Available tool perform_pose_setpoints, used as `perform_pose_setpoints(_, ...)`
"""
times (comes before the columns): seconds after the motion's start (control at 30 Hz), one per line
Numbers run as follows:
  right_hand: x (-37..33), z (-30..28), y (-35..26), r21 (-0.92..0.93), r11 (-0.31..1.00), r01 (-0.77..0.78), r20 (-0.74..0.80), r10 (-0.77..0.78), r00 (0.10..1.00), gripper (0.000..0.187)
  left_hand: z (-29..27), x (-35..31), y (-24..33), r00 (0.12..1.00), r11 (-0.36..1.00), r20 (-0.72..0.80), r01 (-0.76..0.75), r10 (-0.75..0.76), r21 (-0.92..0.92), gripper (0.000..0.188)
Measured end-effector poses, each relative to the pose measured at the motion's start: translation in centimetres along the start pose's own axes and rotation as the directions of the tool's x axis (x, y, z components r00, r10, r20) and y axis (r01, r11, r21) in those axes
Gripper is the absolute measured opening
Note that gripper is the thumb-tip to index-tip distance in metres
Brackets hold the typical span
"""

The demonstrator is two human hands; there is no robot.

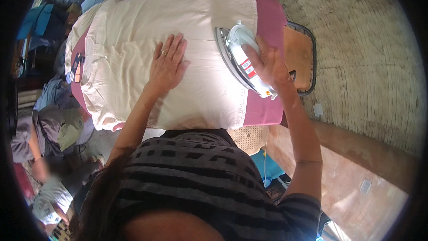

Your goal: The person smooths out a blue shirt on a board, uses an iron to remove wrinkles, and then switches to a cream-colored shirt, smoothing it by hand before ironing it.

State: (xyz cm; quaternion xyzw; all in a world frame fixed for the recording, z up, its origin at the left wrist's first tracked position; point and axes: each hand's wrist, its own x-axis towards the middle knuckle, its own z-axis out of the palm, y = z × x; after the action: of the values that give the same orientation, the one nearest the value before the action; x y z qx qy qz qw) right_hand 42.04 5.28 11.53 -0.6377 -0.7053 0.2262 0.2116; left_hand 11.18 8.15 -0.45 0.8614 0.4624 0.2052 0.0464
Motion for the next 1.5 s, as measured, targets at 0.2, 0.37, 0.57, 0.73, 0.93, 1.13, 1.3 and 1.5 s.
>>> perform_pose_setpoints(0.2,1.9,-0.5,-0.4,0.091,0.957,0.277,0.256,-0.291,0.922,0.023,-1.1,-1.7,-0.8,0.983,0.983,-0.033,0.18,-0.179,0.042,0.058)
perform_pose_setpoints(0.37,4.3,0.0,-2.4,-0.008,0.932,0.363,0.29,-0.346,0.892,0.026,-1.2,-1.6,-1.2,0.984,0.988,-0.094,0.15,-0.153,-0.037,0.057)
perform_pose_setpoints(0.57,5.9,0.2,-2.9,-0.034,0.932,0.362,0.349,-0.328,0.878,0.03,-3.6,-6.2,-10.8,0.797,0.874,-0.431,0.485,-0.423,0.04,0.057)
perform_pose_setpoints(0.73,6.7,0.9,-3.3,-0.036,0.933,0.359,0.368,-0.322,0.872,0.029,-6.2,-7.3,-21.3,0.541,0.554,-0.538,0.818,-0.647,0.156,0.056)
perform_pose_setpoints(0.93,7.7,0.5,-3.3,-0.089,0.934,0.347,0.354,-0.296,0.887,0.025,-6.6,-6.5,-24.9,0.441,0.642,-0.544,0.723,-0.714,-0.256,0.033)
perform_pose_setpoints(1.13,9.2,2.2,-5.1,-0.074,0.864,0.498,0.364,-0.441,0.82,0.024,-6.8,-7.7,-26.8,0.384,0.644,-0.528,0.574,-0.757,-0.506,0.027)
perform_pose_setpoints(1.3,10.6,4.4,-7.8,-0.069,0.873,0.483,0.387,-0.423,0.82,0.029,-7.2,-7.8,-26.8,0.374,0.597,-0.475,0.609,-0.797,-0.522,0.029)
perform_pose_setpoints(1.5,12.9,8.0,-11.8,-0.073,0.842,0.534,0.37,-0.475,0.799,0.032,-7.4,-7.6,-26.2,0.374,0.6,-0.491,0.647,-0.787,-0.47,0.027)
